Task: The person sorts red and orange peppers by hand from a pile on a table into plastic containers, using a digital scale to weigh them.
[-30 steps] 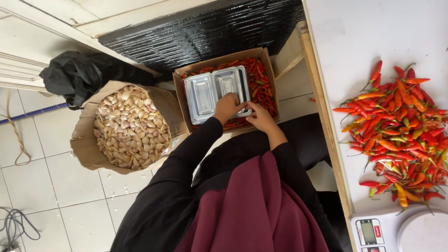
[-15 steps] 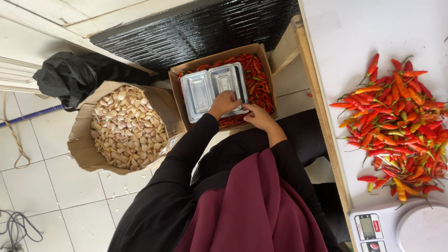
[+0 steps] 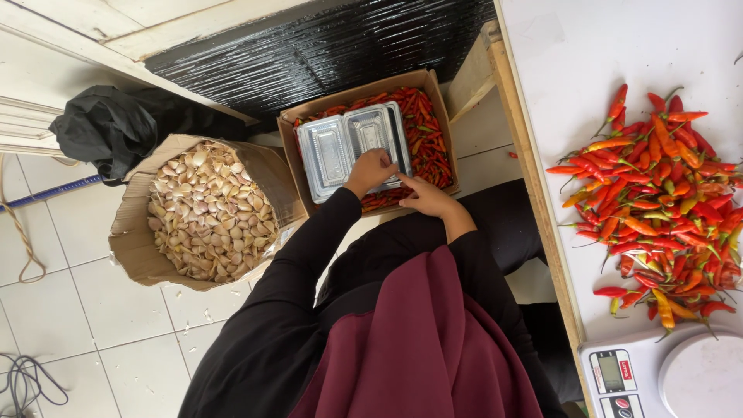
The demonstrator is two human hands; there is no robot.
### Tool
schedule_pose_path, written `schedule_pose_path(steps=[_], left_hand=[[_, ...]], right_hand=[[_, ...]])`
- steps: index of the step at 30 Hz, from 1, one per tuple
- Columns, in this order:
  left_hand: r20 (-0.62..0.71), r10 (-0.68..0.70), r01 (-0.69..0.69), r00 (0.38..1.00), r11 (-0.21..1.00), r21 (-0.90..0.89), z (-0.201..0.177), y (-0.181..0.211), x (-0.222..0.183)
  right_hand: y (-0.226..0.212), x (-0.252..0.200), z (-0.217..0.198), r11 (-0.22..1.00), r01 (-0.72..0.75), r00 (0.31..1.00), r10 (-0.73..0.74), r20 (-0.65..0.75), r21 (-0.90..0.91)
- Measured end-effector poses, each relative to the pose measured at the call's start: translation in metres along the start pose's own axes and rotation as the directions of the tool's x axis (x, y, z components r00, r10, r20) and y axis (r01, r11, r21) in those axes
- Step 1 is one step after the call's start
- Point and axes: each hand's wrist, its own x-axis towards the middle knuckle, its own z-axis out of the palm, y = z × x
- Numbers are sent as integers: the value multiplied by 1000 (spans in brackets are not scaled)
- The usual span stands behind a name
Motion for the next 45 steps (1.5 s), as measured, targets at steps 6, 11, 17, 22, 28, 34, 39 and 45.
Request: schedule_pose_path(steps=[6, 11, 17, 22, 28, 34, 39, 45], left_hand=[[-217, -9, 4, 976, 1000, -21, -25, 83, -58], [-172, 17, 8, 985, 990, 144, 2, 37, -15], [-131, -22, 49, 991, 977, 207, 15, 21, 5], [-116, -128, 120, 985, 990, -69, 20, -17, 18], [-145, -187, 145, 971, 955, -260, 11, -1, 1], [-171, -206, 165, 963, 959, -229, 11, 3, -3], [-169, -169, 131, 971, 967, -217, -7, 26, -19], [-158, -110, 54, 981, 945, -323, -26, 44, -35]], right_hand=[[-12, -8, 3, 997, -72, 997, 72, -3, -3], [7, 3, 4, 998, -60, 998, 60, -15, -25], [11, 4, 6, 998, -51, 998, 49, -37, -44], [22, 9, 7, 1000, 1, 996, 0, -90, 16], [16, 8, 7, 994, 49, 986, -31, -167, 102], [16, 8, 8, 995, 56, 990, -44, -135, 87], [16, 11, 7, 997, 48, 992, -40, -123, 60], [37, 24, 10, 994, 18, 989, -3, -145, 104]])
